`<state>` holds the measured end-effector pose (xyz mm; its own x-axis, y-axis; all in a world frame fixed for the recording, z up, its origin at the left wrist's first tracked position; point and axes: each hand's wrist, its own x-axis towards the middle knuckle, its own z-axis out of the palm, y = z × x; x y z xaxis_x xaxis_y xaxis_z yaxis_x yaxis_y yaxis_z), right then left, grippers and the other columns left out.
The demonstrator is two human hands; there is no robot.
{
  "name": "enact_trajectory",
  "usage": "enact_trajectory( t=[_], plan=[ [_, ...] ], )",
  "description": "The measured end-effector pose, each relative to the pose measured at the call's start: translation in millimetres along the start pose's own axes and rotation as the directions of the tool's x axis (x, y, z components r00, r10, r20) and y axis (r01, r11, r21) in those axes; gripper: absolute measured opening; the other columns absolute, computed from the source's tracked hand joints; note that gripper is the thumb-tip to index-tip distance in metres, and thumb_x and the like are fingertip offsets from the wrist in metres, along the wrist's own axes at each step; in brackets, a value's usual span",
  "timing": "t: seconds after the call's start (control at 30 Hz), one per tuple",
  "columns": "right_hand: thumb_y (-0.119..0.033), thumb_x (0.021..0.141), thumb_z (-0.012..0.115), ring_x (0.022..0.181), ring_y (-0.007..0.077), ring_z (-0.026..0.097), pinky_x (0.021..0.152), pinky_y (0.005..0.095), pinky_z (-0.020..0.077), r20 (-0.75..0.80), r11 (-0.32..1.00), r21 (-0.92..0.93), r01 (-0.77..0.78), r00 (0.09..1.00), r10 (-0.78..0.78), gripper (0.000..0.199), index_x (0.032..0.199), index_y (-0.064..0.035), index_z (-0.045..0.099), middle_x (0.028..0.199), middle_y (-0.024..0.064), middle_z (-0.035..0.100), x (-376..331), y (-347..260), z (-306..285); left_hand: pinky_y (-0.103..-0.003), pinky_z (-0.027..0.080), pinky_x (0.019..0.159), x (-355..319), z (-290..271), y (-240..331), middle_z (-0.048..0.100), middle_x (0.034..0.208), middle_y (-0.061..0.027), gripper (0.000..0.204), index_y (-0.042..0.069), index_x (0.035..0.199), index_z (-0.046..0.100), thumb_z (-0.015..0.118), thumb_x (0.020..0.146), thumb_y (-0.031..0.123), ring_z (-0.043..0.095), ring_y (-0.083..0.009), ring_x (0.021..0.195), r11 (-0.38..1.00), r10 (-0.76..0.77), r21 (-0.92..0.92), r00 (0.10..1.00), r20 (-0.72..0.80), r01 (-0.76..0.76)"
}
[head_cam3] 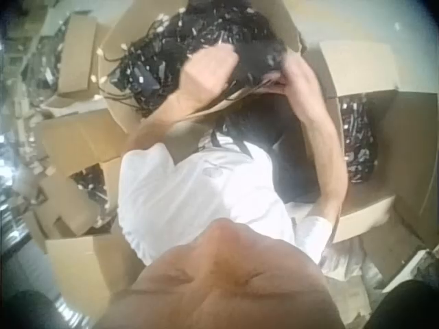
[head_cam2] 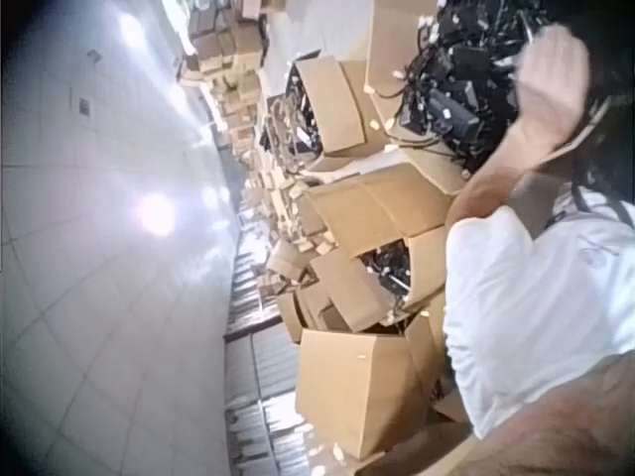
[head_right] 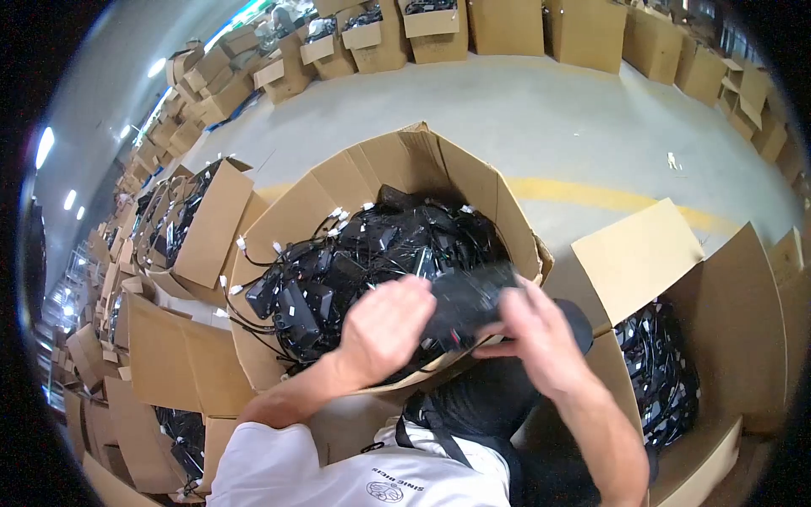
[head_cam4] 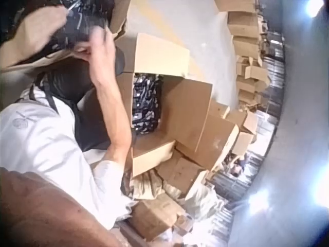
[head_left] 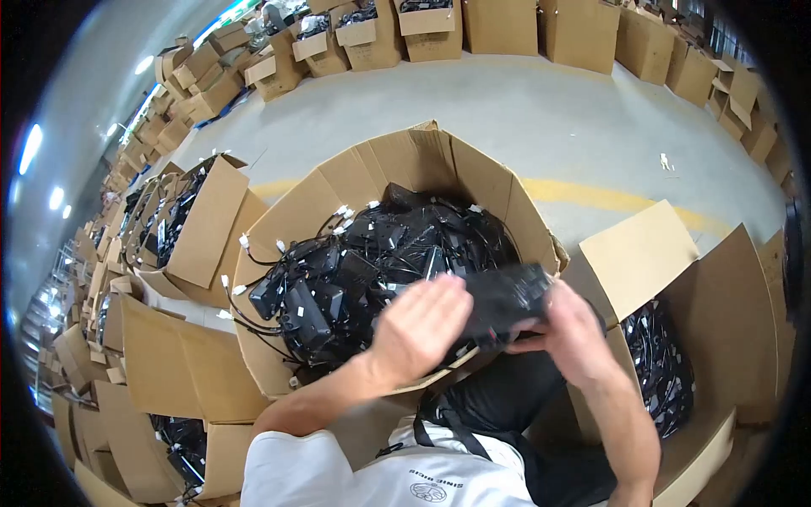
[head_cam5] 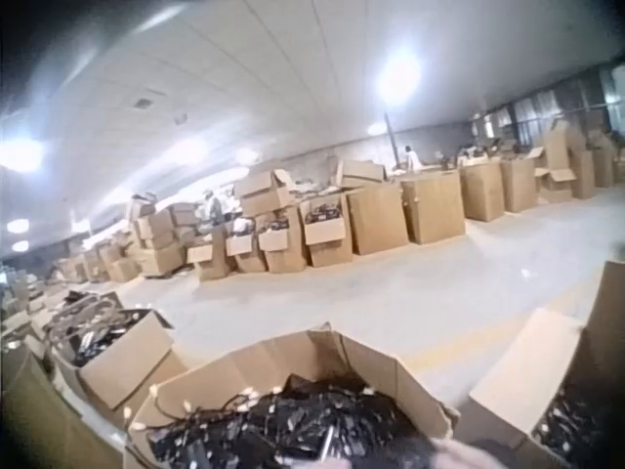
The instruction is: The person sorts black plastic electronic housing components by hand, moving them into and out of cardboard boxes.
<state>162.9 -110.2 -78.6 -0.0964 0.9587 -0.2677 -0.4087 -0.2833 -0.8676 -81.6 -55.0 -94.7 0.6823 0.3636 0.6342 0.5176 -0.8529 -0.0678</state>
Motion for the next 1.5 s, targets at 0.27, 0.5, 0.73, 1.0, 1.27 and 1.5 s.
enact_trajectory(
  t=[0.27, 0.5, 0.73, 1.0, 1.27, 1.5],
  plan=[
    [-0.022, 0.098, 0.063, 0.085, 0.0156, 0.071, 0.073, 0.0325, 0.0621, -0.27, 0.99, 0.084, 0.115, 0.959, -0.089, 0.03, 0.118, -0.0002, 0.058, 0.098, 0.0071, 0.07, -6, 25, -30, -0.045, 0.044, 0.107, -48, -39, -90, 0.058, 0.132, -0.0237, 0.083, -0.005, 0.132, 0.053, 0.089, 0.064, 0.027, 0.054, -0.0405, 0.126, 0.912, -0.28, -0.183, 0.883, 0.377, 0.367],
    [-0.025, 0.098, 0.06, 0.088, 0.0146, 0.07, 0.065, 0.03, 0.0624, -0.4, 0.948, 0.153, 0.279, 0.895, -0.199, 0.032, 0.119, -0.0013, 0.056, 0.104, 0.0087, 0.069, -17, 13, -55, -0.041, 0.047, 0.101, -242, -45, -207, 0.062, 0.121, -0.0233, 0.104, -0.007, 0.139, 0.046, 0.095, 0.057, 0.035, 0.06, -0.0341, 0.114, 0.449, -0.777, 0.151, 0.301, 0.553, 0.881],
    [-0.018, 0.098, 0.058, 0.09, 0.0193, 0.072, 0.062, 0.0328, 0.0637, -0.33, 0.95, 0.068, 0.305, 0.906, -0.267, 0.036, 0.129, -0.0015, 0.052, 0.11, 0.0115, 0.069, -44, 18, -48, -0.049, 0.048, 0.095, -211, -20, -177, 0.062, 0.114, -0.0251, 0.084, -0.004, 0.111, 0.062, 0.092, 0.054, 0.05, 0.058, -0.0406, 0.111, 0.725, -0.614, 0.354, 0.323, 0.72, 0.59],
    [-0.018, 0.098, 0.057, 0.086, 0.0195, 0.072, 0.063, 0.0345, 0.0638, -0.302, 0.921, 0.0, 0.389, 0.878, -0.371, 0.033, 0.127, -0.0036, 0.052, 0.109, 0.0104, 0.069, -58, 24, -54, -0.04, 0.051, 0.078, -161, -58, -109, 0.069, 0.085, -0.0181, 0.053, 0.001, 0.097, 0.069, 0.085, 0.065, 0.04, 0.068, -0.0287, 0.083, 0.573, -0.592, -0.033, 0.442, 0.674, 0.819],
    [-0.022, 0.102, 0.055, 0.094, 0.022, 0.071, 0.066, 0.0368, 0.0634, -0.298, 0.884, 0.0, 0.468, 0.843, -0.447, 0.038, 0.134, -0.0024, 0.05, 0.116, 0.0122, 0.067, -45, 15, -28, -0.034, 0.05, 0.095, 23, -71, -39, 0.067, 0.112, -0.006, 0.039, 0.0, 0.123, 0.06, 0.075, 0.09, 0.015, 0.063, -0.016, 0.102, -0.14, -0.565, -0.872, 0.685, 0.46, 0.47],
    [-0.037, 0.099, 0.064, 0.107, 0.0124, 0.055, 0.093, 0.0291, 0.0471, -0.305, 0.672, -0.261, 0.693, 0.601, -0.739, 0.058, 0.136, 0.0024, 0.043, 0.117, 0.0075, 0.059, -53, 16, 6, -0.032, 0.041, 0.105, 82, 14, 31, 0.058, 0.126, -0.0082, 0.061, -0.004, 0.139, 0.044, 0.07, 0.096, 0.03, 0.054, -0.0166, 0.116, -0.052, -0.375, -0.901, 0.828, 0.417, 0.43]
  ],
)
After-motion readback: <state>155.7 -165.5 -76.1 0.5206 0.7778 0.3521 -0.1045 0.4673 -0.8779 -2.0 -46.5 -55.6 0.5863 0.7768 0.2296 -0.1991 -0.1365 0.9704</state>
